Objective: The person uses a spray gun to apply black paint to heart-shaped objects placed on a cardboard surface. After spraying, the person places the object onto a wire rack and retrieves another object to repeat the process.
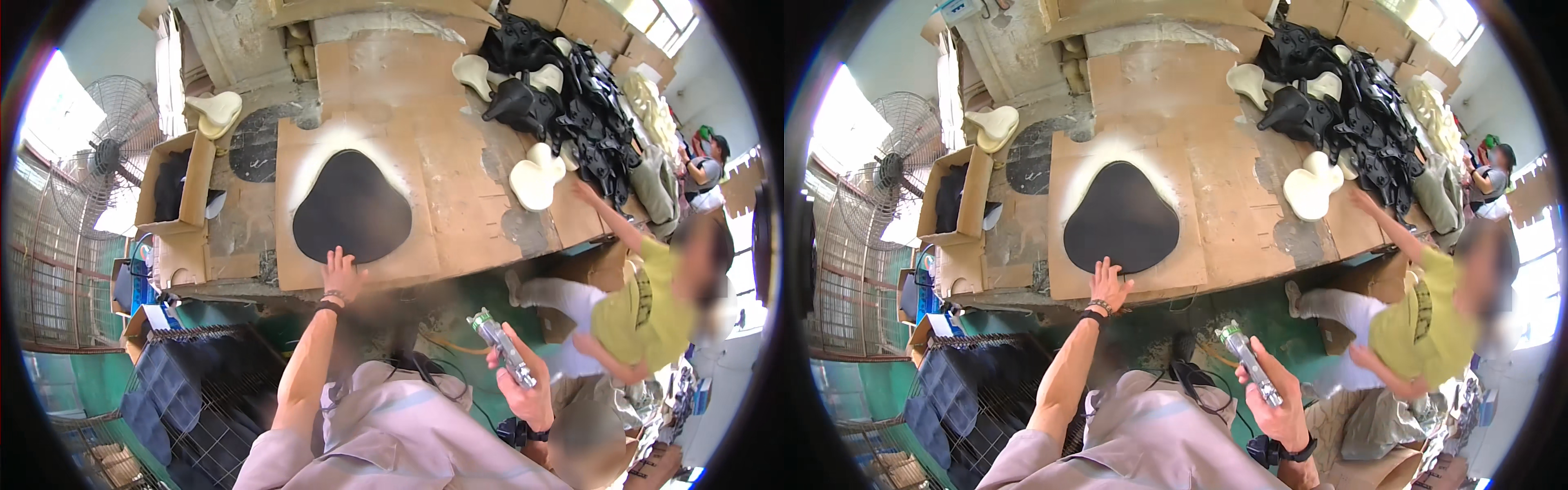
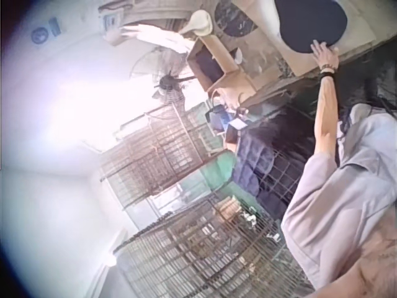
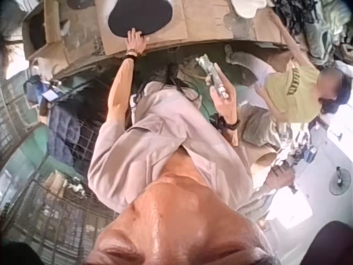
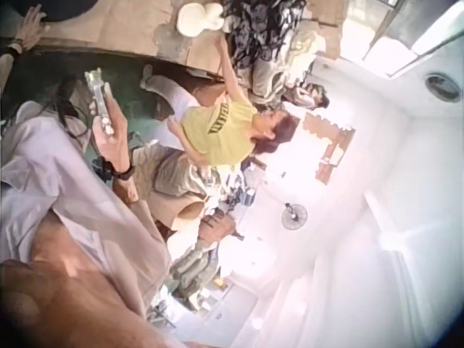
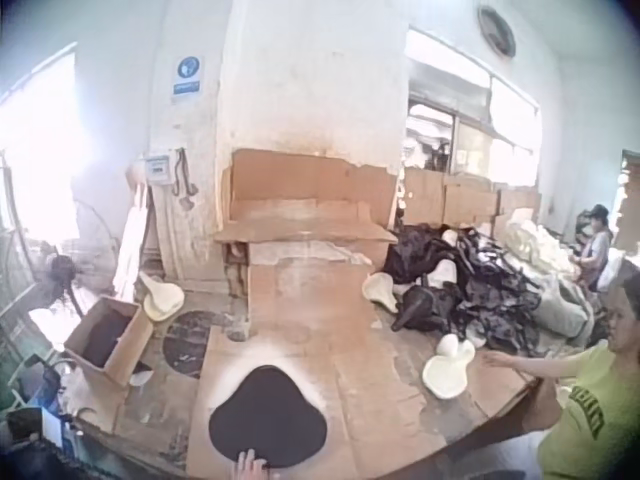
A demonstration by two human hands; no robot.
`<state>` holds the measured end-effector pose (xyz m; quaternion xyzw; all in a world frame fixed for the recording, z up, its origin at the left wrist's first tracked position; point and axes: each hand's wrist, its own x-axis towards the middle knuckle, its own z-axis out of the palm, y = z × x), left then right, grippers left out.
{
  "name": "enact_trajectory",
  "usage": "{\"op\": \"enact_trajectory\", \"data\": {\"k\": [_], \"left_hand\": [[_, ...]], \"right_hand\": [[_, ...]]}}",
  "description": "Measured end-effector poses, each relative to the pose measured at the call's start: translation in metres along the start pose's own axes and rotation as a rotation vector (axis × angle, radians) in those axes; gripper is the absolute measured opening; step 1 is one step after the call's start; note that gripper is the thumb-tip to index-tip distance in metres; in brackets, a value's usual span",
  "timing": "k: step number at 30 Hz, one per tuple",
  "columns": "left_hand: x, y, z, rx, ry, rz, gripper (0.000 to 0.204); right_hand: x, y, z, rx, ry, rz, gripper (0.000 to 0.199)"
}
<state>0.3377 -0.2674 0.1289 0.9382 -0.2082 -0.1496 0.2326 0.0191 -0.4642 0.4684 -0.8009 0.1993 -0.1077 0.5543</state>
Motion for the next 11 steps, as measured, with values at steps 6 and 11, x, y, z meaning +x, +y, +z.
{"op": "enact_trajectory", "data": {"k": [6, 11], "left_hand": [[0.010, -0.012, -0.023, 0.073, 0.086, -0.009, 0.046], [0.027, -0.037, -0.029, 0.043, -0.057, -0.066, 0.048]], "right_hand": [[-0.033, -0.036, 0.017, -0.228, -0.006, -0.001, 0.056], [-0.040, -0.046, 0.031, -0.287, 0.004, -0.053, 0.057]]}}
